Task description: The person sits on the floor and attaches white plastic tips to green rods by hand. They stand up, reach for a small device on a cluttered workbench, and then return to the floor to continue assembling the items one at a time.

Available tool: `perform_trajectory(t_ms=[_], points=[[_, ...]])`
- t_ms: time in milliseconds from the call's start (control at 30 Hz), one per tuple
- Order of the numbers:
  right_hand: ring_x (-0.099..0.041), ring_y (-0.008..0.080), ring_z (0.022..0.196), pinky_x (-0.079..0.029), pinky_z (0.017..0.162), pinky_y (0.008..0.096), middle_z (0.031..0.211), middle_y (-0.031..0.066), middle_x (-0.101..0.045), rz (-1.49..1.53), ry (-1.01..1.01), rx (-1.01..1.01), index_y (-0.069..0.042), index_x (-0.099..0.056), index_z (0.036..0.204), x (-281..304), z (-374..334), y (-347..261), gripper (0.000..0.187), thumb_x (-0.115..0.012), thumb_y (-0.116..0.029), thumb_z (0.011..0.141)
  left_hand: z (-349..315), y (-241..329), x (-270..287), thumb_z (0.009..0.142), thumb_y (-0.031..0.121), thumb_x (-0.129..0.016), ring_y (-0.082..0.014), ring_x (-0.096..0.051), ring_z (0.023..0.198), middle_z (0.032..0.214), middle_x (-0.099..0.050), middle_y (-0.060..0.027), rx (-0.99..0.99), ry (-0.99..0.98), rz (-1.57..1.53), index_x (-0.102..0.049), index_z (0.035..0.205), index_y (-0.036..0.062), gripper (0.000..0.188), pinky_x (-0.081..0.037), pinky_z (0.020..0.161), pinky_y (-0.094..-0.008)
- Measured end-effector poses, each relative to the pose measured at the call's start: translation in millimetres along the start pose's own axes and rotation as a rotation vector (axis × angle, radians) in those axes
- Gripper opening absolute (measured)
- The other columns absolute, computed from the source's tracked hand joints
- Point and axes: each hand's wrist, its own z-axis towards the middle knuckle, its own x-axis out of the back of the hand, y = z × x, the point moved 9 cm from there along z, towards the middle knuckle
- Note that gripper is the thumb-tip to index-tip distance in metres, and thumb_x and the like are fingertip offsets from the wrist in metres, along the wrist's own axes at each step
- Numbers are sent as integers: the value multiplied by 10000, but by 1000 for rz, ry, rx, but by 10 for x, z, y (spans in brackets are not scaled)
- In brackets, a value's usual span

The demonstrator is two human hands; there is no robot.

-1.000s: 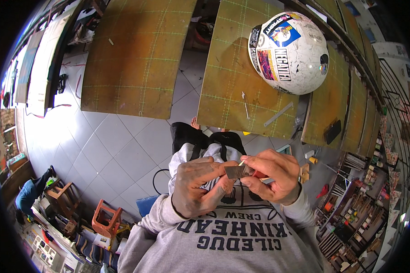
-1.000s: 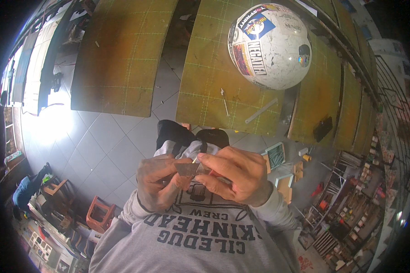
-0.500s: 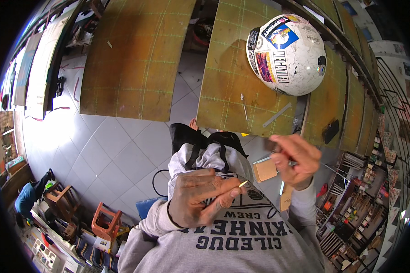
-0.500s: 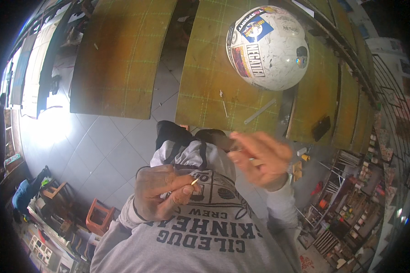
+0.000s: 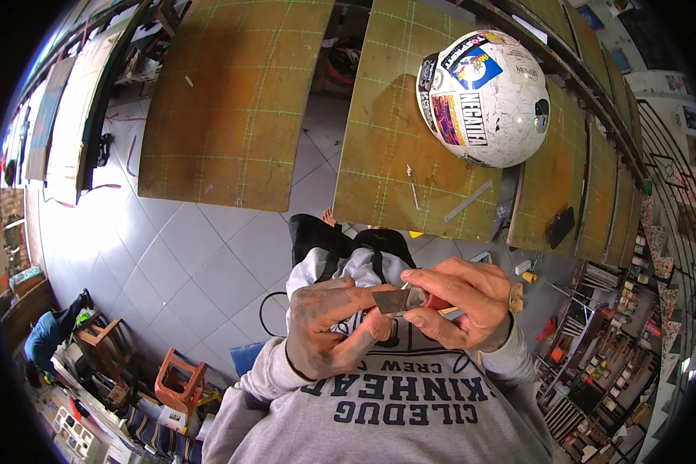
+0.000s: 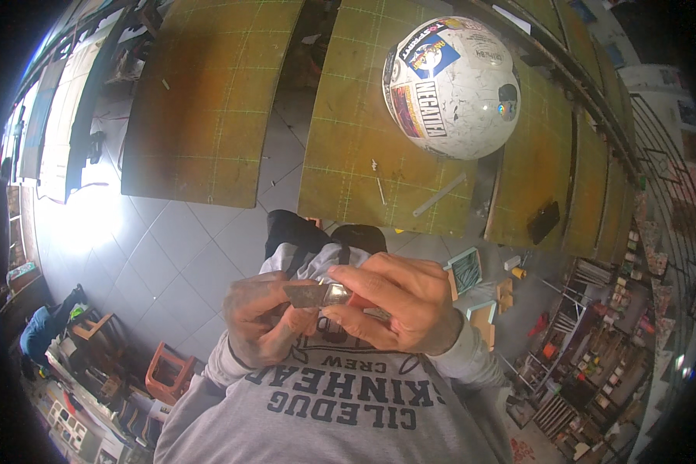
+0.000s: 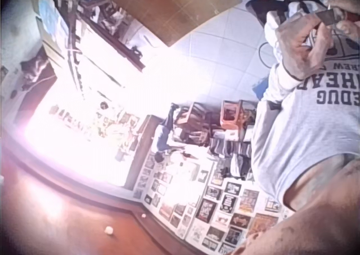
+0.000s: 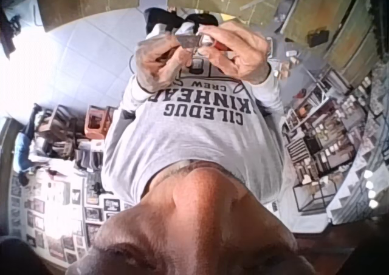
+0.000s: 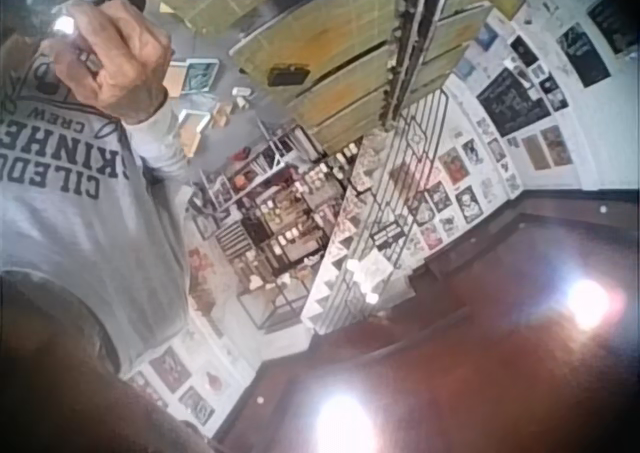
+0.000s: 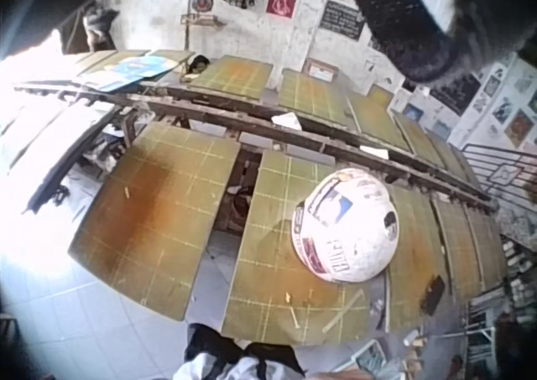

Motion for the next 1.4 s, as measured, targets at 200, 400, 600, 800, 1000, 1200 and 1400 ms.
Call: perform_trajectory(t_ms=[200, 400, 600, 800, 1000, 1200, 1400], points=[[-578, 108, 471, -410, 410, 228, 659, 54, -615, 12, -14, 29, 9, -711, 958, -7, -47, -10, 322, -762, -259, 786, -29, 101, -25, 779, 58, -685, -153, -484, 477, 648, -635, -61, -186, 16, 68, -706, 963, -35, 208, -368, 453, -288], [-541, 110, 489, -391, 429, 230, 663, 80, -614, -154, 121, -44, 48, -694, 928, 320, -159, 194, 312, -720, -243, 819, -26, 254, -58, 814, 60, -648, -138, -545, 511, 632, -626, -48, -187, -73, 91, -706, 992, -38, 212, -418, 468, -267], [-529, 103, 490, -390, 436, 227, 683, 81, -610, -107, 151, -4, 53, -682, 924, 393, -111, 33, 318, -708, -250, 835, 29, 62, -68, 950, 127, -563, -87, -550, 459, 539, -587, -10, 83, -11, -161, -702, 934, -5, 191, -409, 455, -229], [-578, 110, 475, -407, 400, 231, 668, 50, -602, -40, 17, 63, 8, -699, 911, 64, -26, -74, 333, -758, -300, 797, -49, -34, -153, 918, 82, -565, -115, -554, 502, 599, -605, -20, 164, -42, -224, -677, 988, -13, 162, -429, 492, -256], [-576, 113, 468, -404, 396, 231, 656, 48, -598, -49, -14, 77, 3, -699, 880, 50, 6, -110, 333, -768, -309, 787, -49, 32, -116, 876, 94, -587, -169, -553, 504, 610, -602, -41, -12, -65, -68, -675, 1023, -20, 205, -436, 501, -278], [-582, 130, 471, -420, 407, 240, 659, 62, -612, 19, -9, 79, 19, -690, 858, -4, -37, -101, 332, -775, -291, 776, -58, 143, -74, 835, 130, -614, -172, -535, 485, 625, -613, -45, -194, 5, 113, -691, 951, -5, 194, -412, 456, -293], [-573, 146, 472, -410, 412, 252, 664, 64, -610, -55, -8, 123, 20, -684, 864, -8, -32, -148, 340, -779, -291, 767, -99, 173, -39, 775, 120, -631, -163, -482, 451, 635, -616, -49, -276, 17, 220, -687, 854, 3, 152, -378, 432, -296]])
